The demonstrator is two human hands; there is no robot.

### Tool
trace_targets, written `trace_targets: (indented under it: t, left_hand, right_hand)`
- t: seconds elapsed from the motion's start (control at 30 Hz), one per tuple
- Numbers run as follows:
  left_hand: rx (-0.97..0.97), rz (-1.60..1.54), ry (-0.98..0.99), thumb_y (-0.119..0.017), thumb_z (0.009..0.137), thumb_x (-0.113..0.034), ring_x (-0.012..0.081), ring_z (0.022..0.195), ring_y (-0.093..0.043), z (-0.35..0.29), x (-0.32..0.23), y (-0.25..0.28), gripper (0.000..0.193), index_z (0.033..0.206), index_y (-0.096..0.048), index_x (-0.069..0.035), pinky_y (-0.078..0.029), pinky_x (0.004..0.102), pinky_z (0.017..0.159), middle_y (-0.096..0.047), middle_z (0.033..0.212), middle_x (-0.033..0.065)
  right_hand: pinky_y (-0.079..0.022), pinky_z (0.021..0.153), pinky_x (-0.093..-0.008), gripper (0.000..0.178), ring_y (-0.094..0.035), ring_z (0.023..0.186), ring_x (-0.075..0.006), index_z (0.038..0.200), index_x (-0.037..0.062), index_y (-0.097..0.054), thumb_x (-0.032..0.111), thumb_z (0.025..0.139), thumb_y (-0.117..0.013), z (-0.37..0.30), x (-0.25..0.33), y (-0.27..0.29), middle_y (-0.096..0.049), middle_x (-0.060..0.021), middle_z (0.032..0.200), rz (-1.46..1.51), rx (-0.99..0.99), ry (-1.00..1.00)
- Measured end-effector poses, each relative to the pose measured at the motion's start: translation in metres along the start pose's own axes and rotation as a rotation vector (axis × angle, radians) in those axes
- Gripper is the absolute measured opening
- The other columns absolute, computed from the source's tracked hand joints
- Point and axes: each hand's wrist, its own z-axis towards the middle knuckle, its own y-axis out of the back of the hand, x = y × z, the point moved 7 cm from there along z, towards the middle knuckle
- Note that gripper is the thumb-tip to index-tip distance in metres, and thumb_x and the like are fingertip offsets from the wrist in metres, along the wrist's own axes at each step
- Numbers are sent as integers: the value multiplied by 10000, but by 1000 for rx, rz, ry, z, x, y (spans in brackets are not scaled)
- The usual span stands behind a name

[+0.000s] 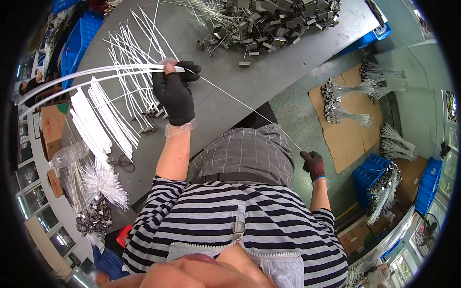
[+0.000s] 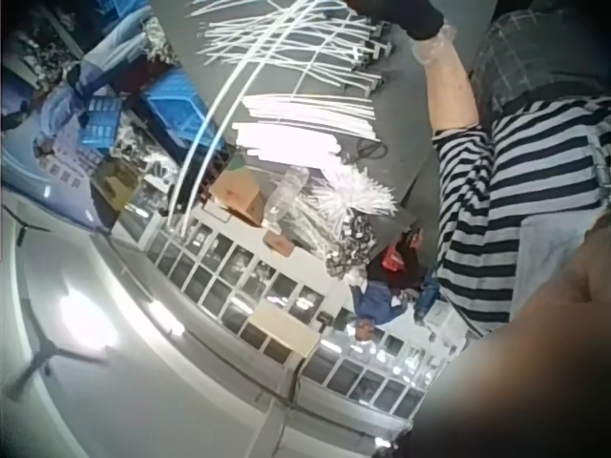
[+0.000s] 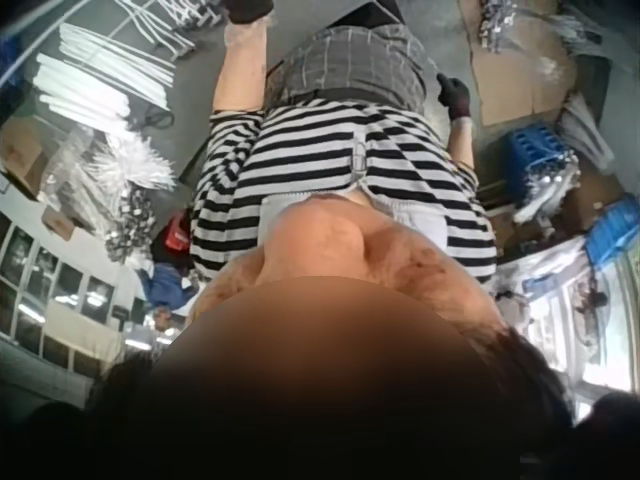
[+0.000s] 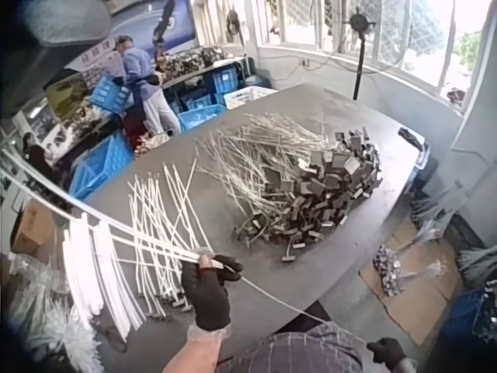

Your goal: The person bundles groups of white wires together by hand on a workbench.

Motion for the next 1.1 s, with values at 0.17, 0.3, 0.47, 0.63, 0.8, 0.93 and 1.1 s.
trace_targets:
  t: [0.17,0.3,0.47,0.63,0.8,0.93,1.1]
  left_hand:
    - [-1,27,31,-445,1007,-168,206,603,-669,17,-1,19,184,994,-524,-3,-529,273,528,-661,752,145]
    - [158,79,278,-517,984,-183,219,645,-676,33,25,27,188,978,-580,-6,-546,298,569,-666,769,127]
    - [530,-96,515,-611,929,-171,173,651,-674,-54,103,-31,136,951,-616,-36,-517,272,534,-663,751,66]
    - [562,173,577,-638,909,-198,101,570,-607,-32,81,-30,149,948,-650,-54,-401,215,450,-634,694,27]
    - [536,133,615,-598,937,-227,96,508,-565,-58,67,-38,195,896,-653,-44,-376,218,435,-608,635,27]
    - [501,159,592,-585,943,-226,102,508,-572,-48,63,-26,220,841,-631,-36,-375,219,428,-633,649,51]
    - [630,70,651,-584,938,-216,81,475,-536,-84,57,-54,213,843,-640,-34,-359,212,415,-635,640,53]
  right_hand:
    - [-375,378,-285,339,-504,405,-148,784,26,-559,312,798,-740,-7,18,-4,-539,-56,534,11,52,68]
    - [-376,382,-287,330,-506,409,-148,750,27,-563,307,809,-727,-10,43,-22,-542,-58,537,1,105,131]
    - [-343,410,-278,310,-469,437,-109,690,48,-572,290,853,-677,-42,191,-78,-508,-20,546,50,72,433]
    - [-354,407,-265,380,-471,425,-100,714,33,-603,370,834,-729,-78,258,-107,-521,-14,542,145,309,452]
    - [-331,399,-246,328,-442,410,-88,730,56,-570,327,901,-644,-93,287,-129,-477,7,528,187,376,445]
    - [-333,399,-251,342,-440,408,-86,732,57,-573,338,924,-606,-110,297,-138,-491,2,544,223,408,464]
    - [-367,422,-269,393,-477,417,-112,785,14,-623,382,920,-596,-100,295,-138,-536,-30,547,319,364,479]
